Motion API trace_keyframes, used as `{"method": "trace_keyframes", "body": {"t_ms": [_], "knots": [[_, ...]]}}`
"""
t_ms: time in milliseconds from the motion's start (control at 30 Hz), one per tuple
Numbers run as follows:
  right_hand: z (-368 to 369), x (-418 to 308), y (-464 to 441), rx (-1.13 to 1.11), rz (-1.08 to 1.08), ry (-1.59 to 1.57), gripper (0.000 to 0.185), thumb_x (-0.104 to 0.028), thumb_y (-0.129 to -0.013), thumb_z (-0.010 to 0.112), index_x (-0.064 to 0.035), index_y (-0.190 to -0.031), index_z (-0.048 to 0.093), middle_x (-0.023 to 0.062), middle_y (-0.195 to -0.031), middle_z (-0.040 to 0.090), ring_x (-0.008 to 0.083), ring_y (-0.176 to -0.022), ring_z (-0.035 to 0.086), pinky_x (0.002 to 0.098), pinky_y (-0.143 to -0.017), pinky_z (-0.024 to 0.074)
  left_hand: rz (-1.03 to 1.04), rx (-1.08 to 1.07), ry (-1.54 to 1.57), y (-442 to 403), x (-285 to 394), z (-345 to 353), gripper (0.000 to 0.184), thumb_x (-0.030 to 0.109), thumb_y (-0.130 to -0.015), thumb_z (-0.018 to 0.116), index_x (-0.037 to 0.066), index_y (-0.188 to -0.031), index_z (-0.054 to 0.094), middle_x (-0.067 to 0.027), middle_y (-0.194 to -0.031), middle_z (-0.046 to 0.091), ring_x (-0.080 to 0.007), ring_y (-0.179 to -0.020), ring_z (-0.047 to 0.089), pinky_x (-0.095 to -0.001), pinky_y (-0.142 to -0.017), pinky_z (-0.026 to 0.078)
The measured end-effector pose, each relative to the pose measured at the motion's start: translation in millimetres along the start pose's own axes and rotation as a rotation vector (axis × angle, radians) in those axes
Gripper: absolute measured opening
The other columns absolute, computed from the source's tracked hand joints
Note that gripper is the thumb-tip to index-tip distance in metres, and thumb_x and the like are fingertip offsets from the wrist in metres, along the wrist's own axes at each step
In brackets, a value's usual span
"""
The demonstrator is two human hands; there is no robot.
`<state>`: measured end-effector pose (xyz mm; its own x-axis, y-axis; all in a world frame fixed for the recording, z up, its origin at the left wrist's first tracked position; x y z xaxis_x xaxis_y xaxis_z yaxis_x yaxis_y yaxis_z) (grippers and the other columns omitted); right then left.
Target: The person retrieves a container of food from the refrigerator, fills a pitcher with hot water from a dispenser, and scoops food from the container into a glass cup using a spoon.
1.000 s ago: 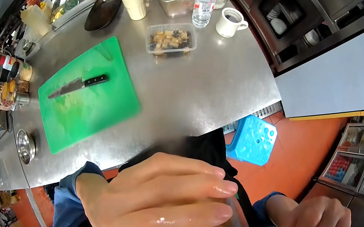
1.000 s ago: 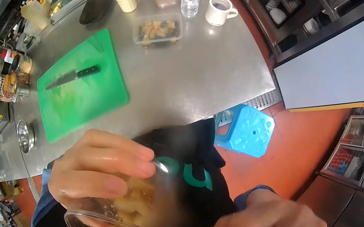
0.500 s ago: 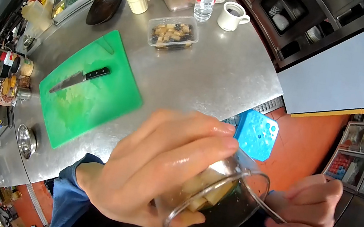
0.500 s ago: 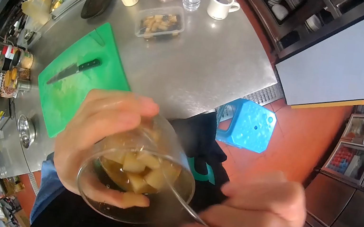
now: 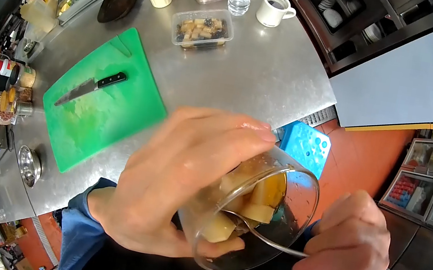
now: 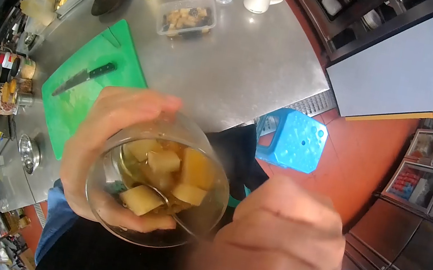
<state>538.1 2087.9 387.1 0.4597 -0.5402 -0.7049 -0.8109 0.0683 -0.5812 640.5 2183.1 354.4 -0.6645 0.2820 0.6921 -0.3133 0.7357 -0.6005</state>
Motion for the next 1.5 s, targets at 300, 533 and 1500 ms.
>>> {"method": "trace_keyframes", "body": {"t_ms": [300,533,1500], "knots": [[-12.9,26.4,16.8,0.207,0.158,-0.467,0.011,-0.008,-0.075,0.065,-0.0039,-0.065,0.063,0.0022,-0.063,0.062,0.0163,-0.053,0.05,0.028,-0.051,0.0381,0.085,0.217,-0.004,4.9,12.9,-9.0,0.072,0.04,-0.063,0.082,-0.006,-0.11,0.052,-0.0264,-0.099,0.062,-0.0348,-0.083,0.061,-0.0387,-0.072,0.05],[-15.5,-29.0,-21.4,-0.213,-0.114,-0.635,0.019,-0.023,-0.089,0.064,-0.0076,-0.079,0.066,0.0027,-0.071,0.06,0.0132,-0.065,0.049,0.0254,-0.055,0.044,0.175,0.349,0.041,-4.9,49.3,-21.7,0.029,0.023,-0.083,0.065,0.0,-0.094,0.053,-0.0203,-0.084,0.063,-0.0339,-0.075,0.062,-0.0369,-0.062,0.051],[-8.9,-30.8,-18.2,-0.23,-0.138,0.435,0.02,-0.024,-0.084,0.065,-0.0113,-0.071,0.056,0.0,-0.065,0.051,0.0159,-0.065,0.043,0.0271,-0.051,0.0362,0.058,0.05,-0.099,-12.7,22.3,-8.3,0.073,0.038,-0.058,0.084,-0.007,-0.107,0.055,-0.0259,-0.101,0.062,-0.0352,-0.087,0.062,-0.04,-0.073,0.049]]}}
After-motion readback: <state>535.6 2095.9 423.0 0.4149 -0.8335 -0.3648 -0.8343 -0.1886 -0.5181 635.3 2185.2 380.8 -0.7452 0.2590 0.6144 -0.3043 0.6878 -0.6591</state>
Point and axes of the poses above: each hand's wrist, its own y-axis away from the middle knuckle, its own z-axis out of the palm, x = y × z, the point moved 10 cm from there along -y, towards the middle knuckle
